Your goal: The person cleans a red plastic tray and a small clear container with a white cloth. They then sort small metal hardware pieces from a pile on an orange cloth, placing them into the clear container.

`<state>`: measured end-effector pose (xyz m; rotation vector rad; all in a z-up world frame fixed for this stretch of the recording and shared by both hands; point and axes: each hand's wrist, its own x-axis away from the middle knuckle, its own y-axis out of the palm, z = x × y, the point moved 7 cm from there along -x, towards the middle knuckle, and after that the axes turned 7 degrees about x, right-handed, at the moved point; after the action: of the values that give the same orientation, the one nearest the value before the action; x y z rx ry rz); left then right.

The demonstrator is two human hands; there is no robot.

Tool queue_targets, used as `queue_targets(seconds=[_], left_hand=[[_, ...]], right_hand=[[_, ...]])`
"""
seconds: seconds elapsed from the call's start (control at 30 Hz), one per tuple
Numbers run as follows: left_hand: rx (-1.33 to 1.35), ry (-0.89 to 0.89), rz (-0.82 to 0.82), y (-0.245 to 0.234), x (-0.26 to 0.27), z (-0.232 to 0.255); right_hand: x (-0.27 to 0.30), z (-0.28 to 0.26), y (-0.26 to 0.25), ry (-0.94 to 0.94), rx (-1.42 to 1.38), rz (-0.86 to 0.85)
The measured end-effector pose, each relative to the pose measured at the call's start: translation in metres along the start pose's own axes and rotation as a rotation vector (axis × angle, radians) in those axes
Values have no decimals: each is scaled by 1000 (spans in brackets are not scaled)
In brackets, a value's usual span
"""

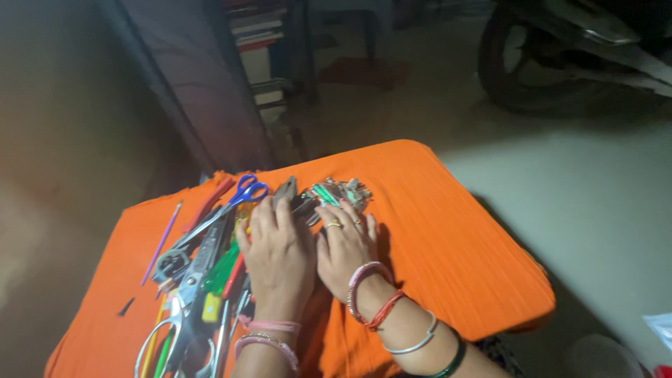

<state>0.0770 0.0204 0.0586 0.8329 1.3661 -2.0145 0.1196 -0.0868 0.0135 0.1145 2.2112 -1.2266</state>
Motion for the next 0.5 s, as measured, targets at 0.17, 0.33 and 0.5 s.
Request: queue_targets(seconds=[0.17,0.33,0.5], left_hand=[[-34,40,25,2,2,2],[-49,47,20,3,6,4],[-18,78,44,-1,5,5]], right_hand=[[1,-1,-6,12,-18,5],[2,-2,-13,7,-43,55],[3,-6,-16,-48,-19,123]])
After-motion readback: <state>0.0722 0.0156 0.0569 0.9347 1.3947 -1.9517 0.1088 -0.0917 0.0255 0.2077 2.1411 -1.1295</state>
